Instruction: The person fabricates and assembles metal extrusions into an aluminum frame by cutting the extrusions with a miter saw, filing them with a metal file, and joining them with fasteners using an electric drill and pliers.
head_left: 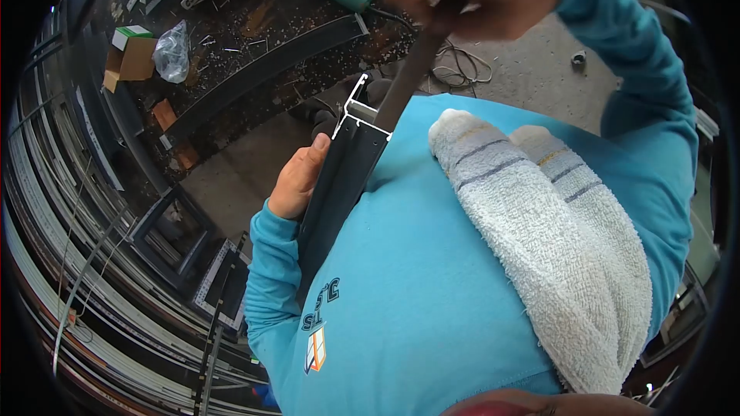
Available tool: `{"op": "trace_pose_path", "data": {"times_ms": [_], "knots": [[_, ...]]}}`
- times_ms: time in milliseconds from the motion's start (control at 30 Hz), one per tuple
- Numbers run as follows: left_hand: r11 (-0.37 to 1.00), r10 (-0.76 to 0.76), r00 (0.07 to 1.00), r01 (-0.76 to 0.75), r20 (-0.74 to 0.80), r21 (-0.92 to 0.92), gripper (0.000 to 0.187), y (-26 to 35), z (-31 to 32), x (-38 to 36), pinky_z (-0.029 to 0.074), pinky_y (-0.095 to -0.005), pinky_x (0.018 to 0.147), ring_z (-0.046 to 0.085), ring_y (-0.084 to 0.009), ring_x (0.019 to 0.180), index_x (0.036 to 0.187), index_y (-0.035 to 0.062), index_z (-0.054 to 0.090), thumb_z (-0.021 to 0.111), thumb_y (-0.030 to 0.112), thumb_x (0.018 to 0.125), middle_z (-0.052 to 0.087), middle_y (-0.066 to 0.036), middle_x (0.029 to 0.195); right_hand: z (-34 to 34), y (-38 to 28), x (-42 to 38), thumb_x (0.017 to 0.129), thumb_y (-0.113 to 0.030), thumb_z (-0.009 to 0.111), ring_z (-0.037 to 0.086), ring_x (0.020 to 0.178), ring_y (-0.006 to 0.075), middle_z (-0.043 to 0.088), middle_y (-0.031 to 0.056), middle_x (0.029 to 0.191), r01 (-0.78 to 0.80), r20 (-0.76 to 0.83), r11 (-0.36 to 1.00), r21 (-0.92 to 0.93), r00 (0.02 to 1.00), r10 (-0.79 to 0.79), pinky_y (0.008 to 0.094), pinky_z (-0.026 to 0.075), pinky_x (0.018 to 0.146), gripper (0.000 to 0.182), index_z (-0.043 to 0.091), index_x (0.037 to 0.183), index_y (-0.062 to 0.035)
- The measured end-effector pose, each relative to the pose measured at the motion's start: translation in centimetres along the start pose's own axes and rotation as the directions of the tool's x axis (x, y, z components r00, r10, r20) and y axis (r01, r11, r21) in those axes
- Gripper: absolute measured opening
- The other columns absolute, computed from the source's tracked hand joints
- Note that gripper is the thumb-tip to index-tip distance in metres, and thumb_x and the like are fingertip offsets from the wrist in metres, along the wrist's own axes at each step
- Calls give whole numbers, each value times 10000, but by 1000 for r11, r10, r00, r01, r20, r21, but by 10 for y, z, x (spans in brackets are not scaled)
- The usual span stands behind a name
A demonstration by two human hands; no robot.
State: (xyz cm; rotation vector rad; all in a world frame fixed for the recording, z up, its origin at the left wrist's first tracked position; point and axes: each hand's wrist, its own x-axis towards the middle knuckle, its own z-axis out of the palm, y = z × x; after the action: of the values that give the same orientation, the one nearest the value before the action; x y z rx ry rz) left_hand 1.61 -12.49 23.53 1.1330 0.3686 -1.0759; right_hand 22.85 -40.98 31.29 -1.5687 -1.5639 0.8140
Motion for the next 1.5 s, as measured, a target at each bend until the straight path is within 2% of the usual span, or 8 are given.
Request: {"op": "trace_pose_path", "data": {"times_ms": [133,300,700,1067,1167,1367,1433,1500], "knots": [[1000,-20,993,20,119,0,600,-15,-22,0,527,-229,798,625,-85,898,1248,25,560,356,536,1008,652,-55,1069,-30,-11,-35,723,-26,620,532,586,297,518,125,657,-354,-75,926,-132,935,347,372,432,538,97,537,680,-2],[1000,-4,1000,4,-2,-17,660,-5,-1,3,512,-209,600,649,-101,656,998,-21,693,392,566,990,697,-81,800,-3,2,-20,706,-18,623,546,607,339,535,150,663,-140,-46,982,-125,990,135,392,442,568,97,532,682,3],[999,-49,999,49,12,8,633,-4,6,8,501,-209,641,642,-94,699,1006,-20,686,374,531,1010,699,-62,826,24,-4,13,659,-44,629,602,648,367,581,192,638,17,-9,974,-226,1000,-20,422,475,592,88,578,651,27],[999,-50,992,50,114,9,581,-11,-9,6,528,-229,775,634,-88,870,1232,40,588,358,527,1013,669,-55,1019,-11,-35,-3,703,-38,618,596,633,323,571,162,653,-103,88,939,-328,986,139,406,478,586,75,566,690,14],[1000,9,1000,-9,-10,-1,652,-10,3,5,507,-210,615,640,-92,668,1014,-12,689,347,543,1011,699,-69,810,-42,-58,-20,761,-23,586,557,568,234,551,105,632,-183,-34,903,-388,982,184,345,440,522,55,560,714,-8],[995,95,993,-97,-72,-37,653,-14,-1,-6,526,-213,636,653,-105,682,1052,-7,683,340,548,1008,700,-69,821,9,-30,-59,846,-27,550,603,686,170,643,95,853,-388,-260,907,164,870,419,313,492,628,330,578,1174,-14],[993,93,996,-94,-17,-75,604,-19,-10,-8,530,-227,710,644,-104,772,1139,20,633,348,537,1011,683,-65,923,22,-25,-69,850,23,514,524,677,156,645,98,994,-466,-40,880,86,881,471,298,510,670,570,440,1408,-62],[994,76,997,-76,-1,-78,596,-21,-11,-11,531,-234,744,640,-104,814,1179,31,610,354,542,1008,675,-65,968,30,-35,-67,832,79,465,596,1046,274,595,195,1239,-509,70,842,177,860,505,360,510,897,615,423,1432,-49]]}}
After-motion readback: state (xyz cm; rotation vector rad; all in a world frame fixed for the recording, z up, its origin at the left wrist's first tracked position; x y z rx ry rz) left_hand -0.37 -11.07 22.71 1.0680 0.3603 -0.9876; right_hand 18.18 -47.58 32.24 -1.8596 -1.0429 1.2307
